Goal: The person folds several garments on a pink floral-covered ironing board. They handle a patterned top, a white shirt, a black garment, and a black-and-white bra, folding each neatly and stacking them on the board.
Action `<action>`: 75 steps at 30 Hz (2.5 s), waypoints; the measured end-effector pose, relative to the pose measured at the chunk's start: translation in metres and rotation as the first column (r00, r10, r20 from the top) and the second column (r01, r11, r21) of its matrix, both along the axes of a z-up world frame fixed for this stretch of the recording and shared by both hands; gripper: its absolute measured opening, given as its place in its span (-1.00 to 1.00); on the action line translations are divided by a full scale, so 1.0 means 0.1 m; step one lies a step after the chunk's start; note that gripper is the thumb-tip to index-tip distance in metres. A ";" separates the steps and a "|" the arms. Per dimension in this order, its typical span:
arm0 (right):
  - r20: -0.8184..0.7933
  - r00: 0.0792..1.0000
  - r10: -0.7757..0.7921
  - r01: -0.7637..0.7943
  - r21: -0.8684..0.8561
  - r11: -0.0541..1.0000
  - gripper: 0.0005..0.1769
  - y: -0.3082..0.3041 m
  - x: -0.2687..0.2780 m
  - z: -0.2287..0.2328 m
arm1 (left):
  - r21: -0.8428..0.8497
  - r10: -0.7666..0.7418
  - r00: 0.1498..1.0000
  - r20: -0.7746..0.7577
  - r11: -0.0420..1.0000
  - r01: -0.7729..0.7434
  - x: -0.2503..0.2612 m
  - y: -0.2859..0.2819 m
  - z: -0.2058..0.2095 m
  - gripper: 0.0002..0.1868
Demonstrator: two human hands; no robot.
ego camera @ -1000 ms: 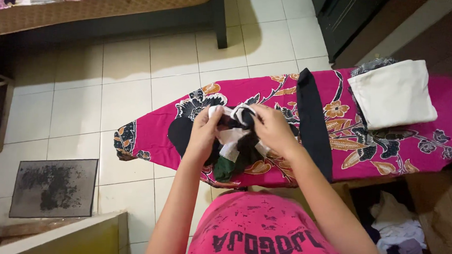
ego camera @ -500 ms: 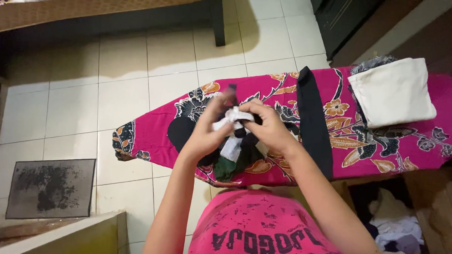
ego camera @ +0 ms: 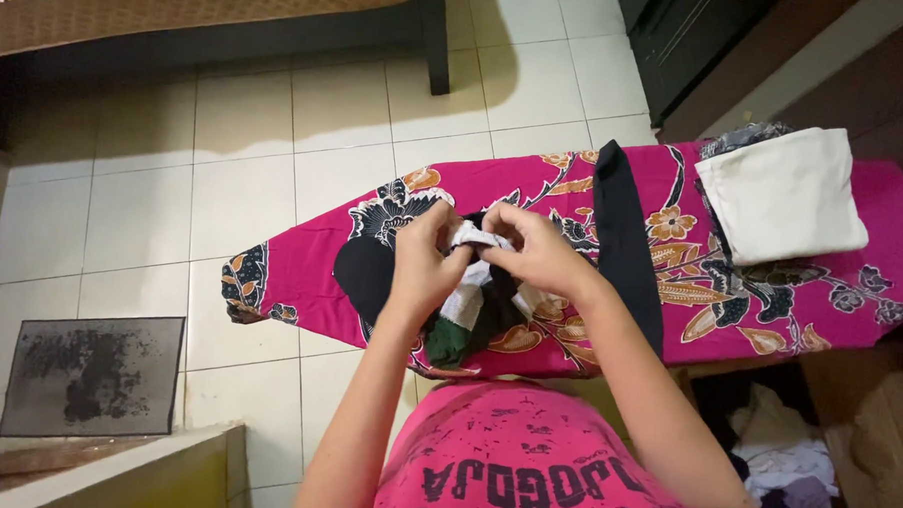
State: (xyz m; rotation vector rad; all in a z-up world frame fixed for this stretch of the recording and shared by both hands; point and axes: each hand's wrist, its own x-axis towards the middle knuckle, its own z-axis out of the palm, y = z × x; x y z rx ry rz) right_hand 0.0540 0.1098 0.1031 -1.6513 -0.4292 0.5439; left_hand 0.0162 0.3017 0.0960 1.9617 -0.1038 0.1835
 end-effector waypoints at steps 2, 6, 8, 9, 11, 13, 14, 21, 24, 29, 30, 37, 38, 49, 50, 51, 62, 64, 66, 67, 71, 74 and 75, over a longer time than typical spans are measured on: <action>0.027 0.999 -0.025 0.027 -0.085 0.996 -0.82 0.01 0.04 0.02 | 0.027 0.107 0.970 0.220 0.993 -0.116 0.00 -0.10 -0.08 -0.79; 0.213 0.977 0.029 0.006 -0.161 0.987 -0.84 0.09 -0.03 0.08 | 0.174 0.399 0.872 0.282 0.873 -0.456 0.15 -0.11 -0.27 -0.68; 0.216 0.964 -0.154 0.148 0.042 0.988 -0.87 0.08 0.03 -0.10 | 0.087 0.250 0.966 -0.067 0.966 -0.244 0.19 -0.06 -0.24 -0.69; 0.215 0.965 -0.153 0.147 0.044 0.988 -0.87 0.08 0.05 -0.11 | 0.089 0.252 0.965 -0.067 0.965 -0.246 0.18 -0.05 -0.19 -0.69; 0.357 0.865 -0.353 0.435 -0.180 0.882 -0.86 0.09 0.10 -0.14 | -0.516 -0.265 0.940 -0.214 0.848 0.121 0.16 -0.02 -0.10 -0.81; 0.371 0.865 -0.338 0.407 -0.124 0.905 -0.85 0.06 0.10 -0.16 | -0.447 -0.260 0.950 -0.172 0.880 0.160 0.15 -0.08 -0.05 -0.77; 0.384 0.867 -0.318 0.370 -0.069 0.926 -0.84 0.04 0.09 -0.18 | -0.374 -0.252 0.959 -0.131 0.908 0.188 0.13 -0.11 -0.03 -0.72; 0.372 0.922 -0.111 0.216 -0.254 0.943 -0.78 -0.03 -0.05 0.11 | 0.088 0.341 0.925 0.167 0.929 -0.359 0.28 -0.09 -0.30 -0.81; 0.488 0.871 -0.053 0.241 -0.330 0.913 -0.77 -0.12 -0.03 0.08 | 0.210 0.444 0.811 0.380 0.813 -0.543 0.30 -0.01 -0.36 -0.63; 0.698 0.703 -0.137 0.323 -0.140 0.936 -0.85 -0.32 0.09 0.10 | -0.593 -0.207 0.965 -0.161 0.802 0.073 0.25 0.09 -0.37 -0.82; 0.698 0.702 -0.138 0.323 -0.140 0.936 -0.85 -0.29 0.09 0.14 | -0.593 -0.207 0.965 -0.160 0.802 0.074 0.25 0.06 -0.25 -0.82; -0.458 0.873 -0.166 0.382 0.431 0.817 -0.86 -0.27 0.12 0.22 | -0.430 -0.021 0.971 -0.237 0.899 -0.085 0.33 0.03 -0.25 -0.89; -0.560 0.824 -0.084 0.421 0.506 0.753 -0.80 -0.30 0.12 0.27 | -0.128 0.196 0.964 -0.179 0.967 -0.220 0.35 0.01 -0.27 -0.84; -0.540 0.825 0.164 0.237 0.596 0.767 -0.70 -1.10 0.21 0.27 | 0.025 0.438 0.875 -0.205 0.896 -0.442 0.35 0.47 -0.31 -0.71; -0.537 0.836 0.117 0.261 0.576 0.775 -0.66 -1.13 0.23 0.30 | 0.106 0.365 0.899 -0.242 0.931 -0.350 0.37 0.54 -0.38 -0.70; -0.534 0.838 0.113 0.263 0.577 0.773 -0.66 -1.19 0.27 0.31 | 0.105 0.361 0.902 -0.239 0.933 -0.345 0.38 0.60 -0.45 -0.70; -0.357 0.923 -0.143 0.375 0.752 0.541 -0.50 -1.45 0.39 0.79 | -0.726 -0.154 0.917 -0.368 0.664 -0.180 0.31 1.17 -0.74 -0.88; -0.257 0.944 -0.205 0.329 0.745 0.580 -0.56 -1.64 0.45 0.73 | -0.598 -0.069 0.944 -0.323 0.788 -0.148 0.33 1.28 -0.65 -0.86; -0.149 0.953 -0.264 0.286 0.731 0.619 -0.63 -1.77 0.49 0.69 | -0.448 0.005 0.965 -0.261 0.885 -0.125 0.34 1.29 -0.48 -0.82; -0.128 0.947 -0.295 0.296 0.705 0.644 -0.70 -1.80 0.50 0.68 | -0.378 0.085 0.957 -0.277 0.906 -0.190 0.32 1.24 -0.36 -0.82; -0.200 0.950 -0.240 0.312 0.665 0.679 -0.67 -1.39 0.36 0.77 | 0.382 0.235 0.970 -0.068 0.904 -0.192 0.25 0.90 -0.30 -0.28; -0.236 0.934 -0.268 0.341 0.368 0.865 -0.62 -0.81 0.11 0.89 | 0.451 -0.101 0.977 0.186 0.892 0.007 0.14 0.48 -0.54 -0.13; -0.239 0.933 -0.269 0.343 0.366 0.865 -0.62 -0.73 0.05 0.80 | 0.451 -0.102 0.978 0.182 0.893 0.009 0.08 0.25 -0.38 -0.13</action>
